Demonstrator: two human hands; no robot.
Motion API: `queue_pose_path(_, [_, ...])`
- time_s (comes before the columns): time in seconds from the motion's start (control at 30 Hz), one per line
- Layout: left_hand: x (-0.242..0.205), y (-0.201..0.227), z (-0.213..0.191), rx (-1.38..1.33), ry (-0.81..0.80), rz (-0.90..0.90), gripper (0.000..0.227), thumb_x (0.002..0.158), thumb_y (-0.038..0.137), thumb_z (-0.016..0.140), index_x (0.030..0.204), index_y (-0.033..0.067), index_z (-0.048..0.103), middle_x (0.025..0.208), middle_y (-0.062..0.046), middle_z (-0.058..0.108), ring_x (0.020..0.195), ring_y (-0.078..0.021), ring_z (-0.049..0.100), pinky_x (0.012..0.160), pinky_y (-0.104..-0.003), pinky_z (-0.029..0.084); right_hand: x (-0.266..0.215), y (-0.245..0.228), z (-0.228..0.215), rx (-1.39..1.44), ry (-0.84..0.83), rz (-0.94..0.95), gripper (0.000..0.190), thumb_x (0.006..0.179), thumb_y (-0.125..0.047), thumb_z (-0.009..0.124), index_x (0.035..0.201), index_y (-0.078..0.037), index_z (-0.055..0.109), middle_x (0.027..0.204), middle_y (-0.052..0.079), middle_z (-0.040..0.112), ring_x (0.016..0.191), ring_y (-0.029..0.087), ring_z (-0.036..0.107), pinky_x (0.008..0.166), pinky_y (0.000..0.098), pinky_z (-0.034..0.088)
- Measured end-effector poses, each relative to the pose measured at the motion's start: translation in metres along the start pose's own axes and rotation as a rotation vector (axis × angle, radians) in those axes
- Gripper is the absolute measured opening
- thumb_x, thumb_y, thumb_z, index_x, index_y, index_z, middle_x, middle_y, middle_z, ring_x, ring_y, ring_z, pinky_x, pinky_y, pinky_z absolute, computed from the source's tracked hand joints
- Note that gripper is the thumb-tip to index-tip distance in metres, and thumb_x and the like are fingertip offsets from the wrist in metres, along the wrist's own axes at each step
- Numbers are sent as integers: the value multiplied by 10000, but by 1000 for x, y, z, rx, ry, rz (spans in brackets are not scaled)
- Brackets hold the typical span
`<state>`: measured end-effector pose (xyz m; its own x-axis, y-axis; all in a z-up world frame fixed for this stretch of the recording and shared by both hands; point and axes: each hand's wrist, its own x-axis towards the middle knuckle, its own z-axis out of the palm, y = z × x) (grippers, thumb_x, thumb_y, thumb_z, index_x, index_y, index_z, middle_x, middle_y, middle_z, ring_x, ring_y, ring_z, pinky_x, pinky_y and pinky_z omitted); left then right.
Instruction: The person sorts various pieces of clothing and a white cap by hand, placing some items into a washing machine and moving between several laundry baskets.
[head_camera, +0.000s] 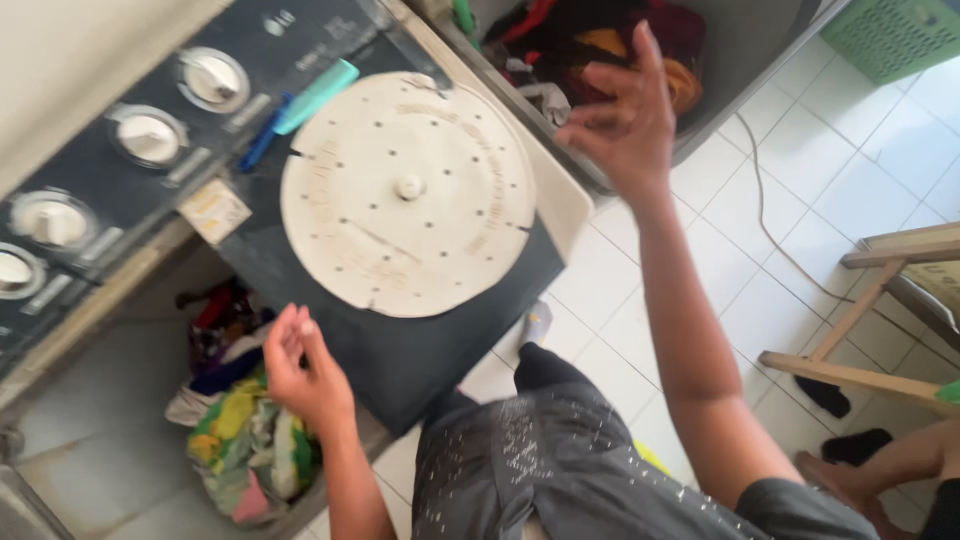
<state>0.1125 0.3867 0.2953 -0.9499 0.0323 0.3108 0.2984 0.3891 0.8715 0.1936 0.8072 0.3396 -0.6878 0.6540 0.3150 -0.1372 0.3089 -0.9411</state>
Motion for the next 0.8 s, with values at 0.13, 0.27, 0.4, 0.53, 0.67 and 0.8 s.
queue_pose_path(0.13, [-9, 49, 74, -36, 19, -58, 252, 1087, 99, 612, 1295, -41, 635, 1213, -175, 729, 1110, -226, 711, 985, -343, 558, 33, 48, -63, -58, -62, -12, 1141, 872, -90, 999, 1696, -184, 216, 1517, 151, 543, 1130, 187, 702, 918, 325, 652])
queue_pose_path(0.27, [-23, 88, 138, -74, 10, -1, 231, 1075, 77, 607, 1277, -32, 636, 1199, -151, 725, 1118, -217, 723, 987, -344, 574, 58, 99, -95, -307, -100, 35, 1186, 748, -129, 1013, 1673, -199, 276, 1468, 138, 581, 1111, 211, 682, 904, 357, 665])
queue_pose_path(0.4, [-28, 111, 184, -99, -49, 27, 218, 1060, 48, 608, 1262, -17, 657, 1193, -136, 733, 1099, -223, 718, 967, -352, 567, 60, 151, -110, -388, -221, -113, 1224, 648, -151, 1006, 1645, -146, 296, 1551, 219, 482, 1319, 346, 576, 1002, 417, 605])
queue_pose_path(0.53, [-22, 125, 220, -50, -87, 74, 218, 1054, 40, 609, 1262, -8, 657, 1183, -129, 735, 1094, -222, 730, 974, -351, 579, 64, 193, -108, -744, -363, 279, 1118, 590, -302, 1015, 1535, -143, 440, 1362, 188, 640, 1237, 349, 626, 988, 460, 528])
queue_pose_path(0.67, [-15, 135, 269, -57, -108, 89, 230, 1053, 52, 595, 1271, 4, 652, 1192, -125, 733, 1102, -211, 731, 969, -353, 576, 74, 205, -107, -851, -602, 461, 857, 686, -466, 899, 1439, -203, 585, 1251, 119, 725, 1155, 324, 687, 965, 462, 545])
queue_pose_path(0.8, [-15, 140, 339, -68, -140, 84, 238, 1036, 84, 632, 1262, 34, 685, 1143, -109, 753, 1018, -195, 716, 915, -352, 576, 77, 208, -111, -829, -769, 586, 736, 788, -580, 754, 1425, -248, 594, 1244, 117, 720, 1142, 336, 694, 984, 469, 537])
